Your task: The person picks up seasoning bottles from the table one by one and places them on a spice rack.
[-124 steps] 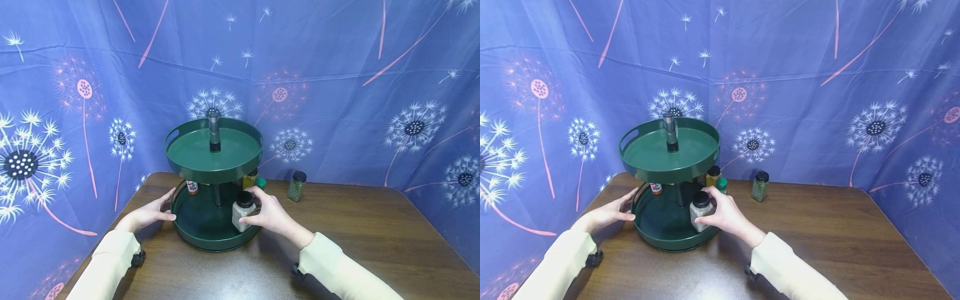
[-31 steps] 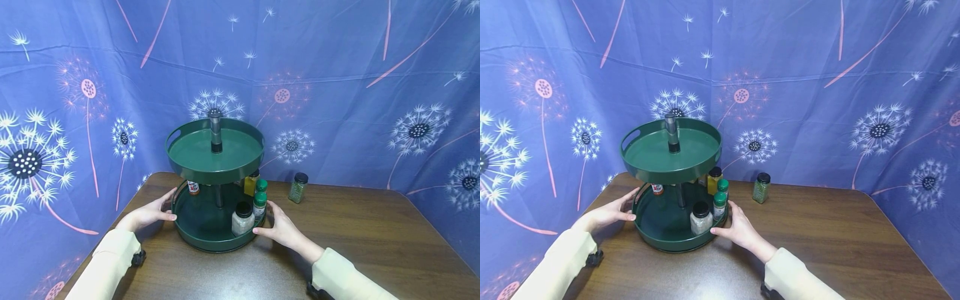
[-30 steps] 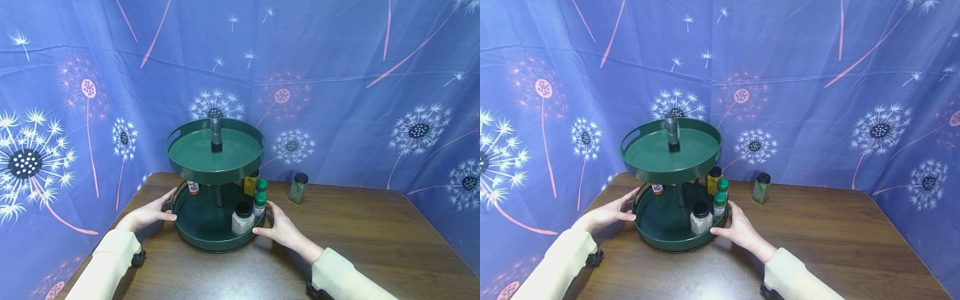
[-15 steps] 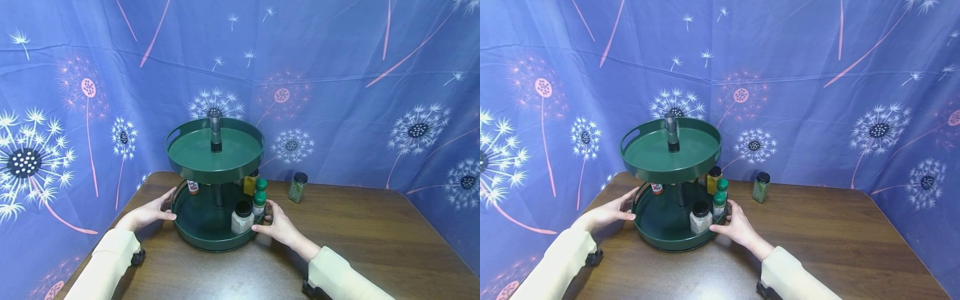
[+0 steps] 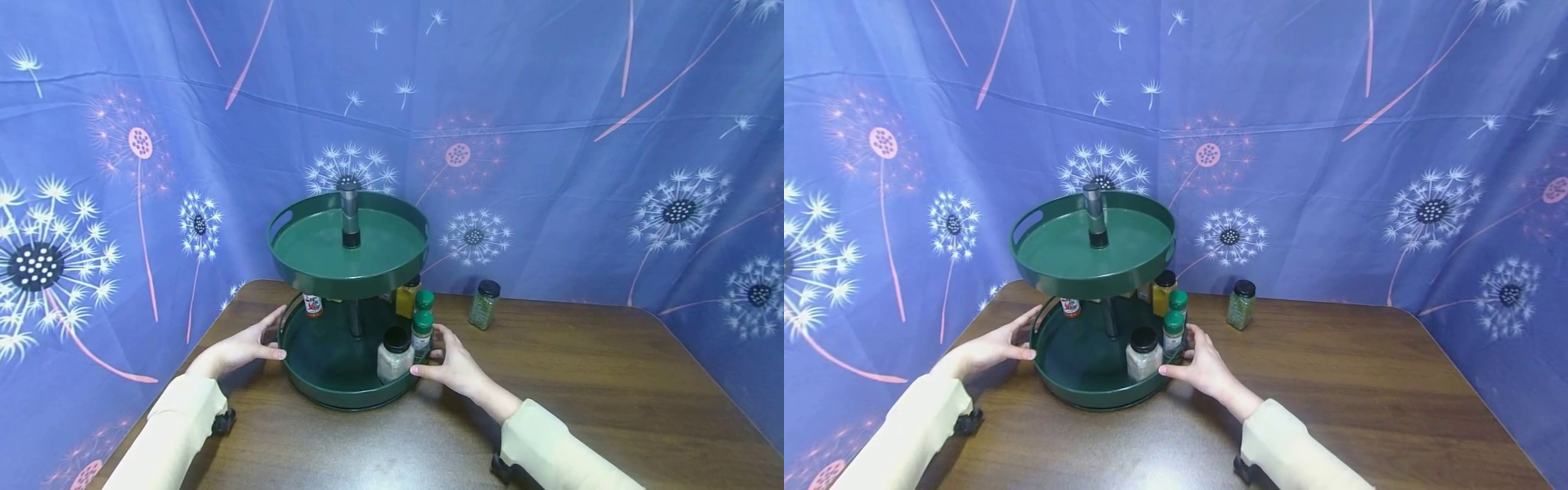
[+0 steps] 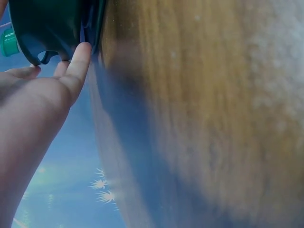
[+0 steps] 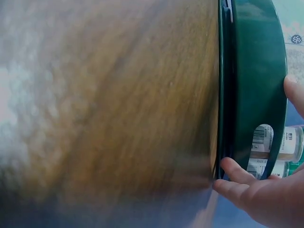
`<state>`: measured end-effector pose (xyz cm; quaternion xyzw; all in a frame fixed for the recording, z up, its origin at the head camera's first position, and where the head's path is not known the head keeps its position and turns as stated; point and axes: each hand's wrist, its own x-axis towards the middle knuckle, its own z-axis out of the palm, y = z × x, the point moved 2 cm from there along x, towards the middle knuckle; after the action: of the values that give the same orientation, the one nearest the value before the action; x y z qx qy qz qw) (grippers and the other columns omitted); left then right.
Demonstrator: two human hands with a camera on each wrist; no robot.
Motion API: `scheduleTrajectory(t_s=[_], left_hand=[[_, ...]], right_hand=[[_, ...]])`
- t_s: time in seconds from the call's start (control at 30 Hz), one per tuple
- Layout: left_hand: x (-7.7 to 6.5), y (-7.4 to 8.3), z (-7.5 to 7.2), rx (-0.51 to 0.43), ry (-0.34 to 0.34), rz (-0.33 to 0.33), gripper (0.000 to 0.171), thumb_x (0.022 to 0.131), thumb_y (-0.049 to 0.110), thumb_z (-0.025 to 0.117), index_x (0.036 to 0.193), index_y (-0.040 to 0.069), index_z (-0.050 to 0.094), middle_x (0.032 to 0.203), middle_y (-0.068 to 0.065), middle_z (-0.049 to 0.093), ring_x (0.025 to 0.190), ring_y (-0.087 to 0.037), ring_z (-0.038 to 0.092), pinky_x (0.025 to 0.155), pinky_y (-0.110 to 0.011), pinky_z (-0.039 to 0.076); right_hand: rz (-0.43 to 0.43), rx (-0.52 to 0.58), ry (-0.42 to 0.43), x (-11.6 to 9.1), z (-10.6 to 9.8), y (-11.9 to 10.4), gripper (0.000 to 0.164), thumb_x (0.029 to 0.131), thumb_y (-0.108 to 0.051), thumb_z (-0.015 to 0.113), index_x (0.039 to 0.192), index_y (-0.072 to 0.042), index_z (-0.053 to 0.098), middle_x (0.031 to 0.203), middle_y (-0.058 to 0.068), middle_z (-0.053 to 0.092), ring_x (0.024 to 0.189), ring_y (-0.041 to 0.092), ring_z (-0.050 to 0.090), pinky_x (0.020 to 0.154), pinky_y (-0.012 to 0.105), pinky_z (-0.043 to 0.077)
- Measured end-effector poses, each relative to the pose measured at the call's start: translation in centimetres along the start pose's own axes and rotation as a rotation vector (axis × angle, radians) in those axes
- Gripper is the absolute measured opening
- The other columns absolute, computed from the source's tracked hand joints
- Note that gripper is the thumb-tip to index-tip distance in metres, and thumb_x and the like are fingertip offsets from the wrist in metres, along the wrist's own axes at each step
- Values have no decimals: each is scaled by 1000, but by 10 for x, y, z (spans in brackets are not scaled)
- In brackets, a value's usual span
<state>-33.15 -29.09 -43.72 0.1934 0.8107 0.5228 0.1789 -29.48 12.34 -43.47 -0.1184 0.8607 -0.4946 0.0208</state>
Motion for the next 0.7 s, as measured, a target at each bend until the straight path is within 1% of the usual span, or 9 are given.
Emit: scheduleTrajectory(t_s=[0.1, 0.2, 0.4, 0.57, 0.6, 0.7], left_hand=[[0, 1, 0, -8, -5, 5, 107, 84, 19, 72, 151, 9, -12, 151, -32, -1, 134, -54, 19, 105, -59, 26], [0, 2, 0, -19, -12, 7, 110, 83, 18, 73, 150, 10, -13, 150, -32, -4, 134, -55, 16, 106, -60, 24], [1, 2, -1, -32, -23, 8, 108, 83, 19, 73, 151, 10, -12, 152, -31, -5, 138, -51, 7, 107, -60, 21], [2, 1, -2, -25, -29, 24, 106, 84, 17, 71, 150, 7, -11, 153, -29, -7, 138, -50, 2, 106, -61, 22], [2, 1, -2, -26, -30, 25, 106, 84, 17, 71, 150, 7, -11, 153, -29, -8, 139, -50, 1, 106, -61, 22], [2, 2, -1, -28, -34, 27, 106, 84, 16, 71, 150, 6, -12, 154, -28, -9, 139, -49, 0, 106, -61, 22]], right_hand=[[-4, 7, -4, 1, -1, 0, 95, 69, -23, 85, 142, 0, 28, 128, 22, 43, 103, 33, 61, 89, 47, 48], [-3, 15, -16, 3, -2, 0, 95, 70, -22, 85, 142, 0, 28, 128, 23, 43, 105, 35, 60, 89, 46, 49], [-2, 24, -53, 7, -7, 3, 93, 72, -22, 83, 143, -1, 26, 133, 23, 40, 109, 36, 58, 89, 45, 49], [-24, 31, -96, 12, -12, 8, 93, 74, -23, 81, 145, -3, 25, 135, 21, 41, 111, 34, 57, 94, 49, 45], [-30, 36, -108, 12, -13, 5, 92, 75, -22, 81, 145, -1, 24, 135, 22, 41, 112, 36, 57, 95, 50, 44], [-50, 36, -137, 16, -16, 9, 93, 77, -21, 79, 146, 0, 21, 135, 23, 41, 113, 37, 56, 96, 52, 42]])
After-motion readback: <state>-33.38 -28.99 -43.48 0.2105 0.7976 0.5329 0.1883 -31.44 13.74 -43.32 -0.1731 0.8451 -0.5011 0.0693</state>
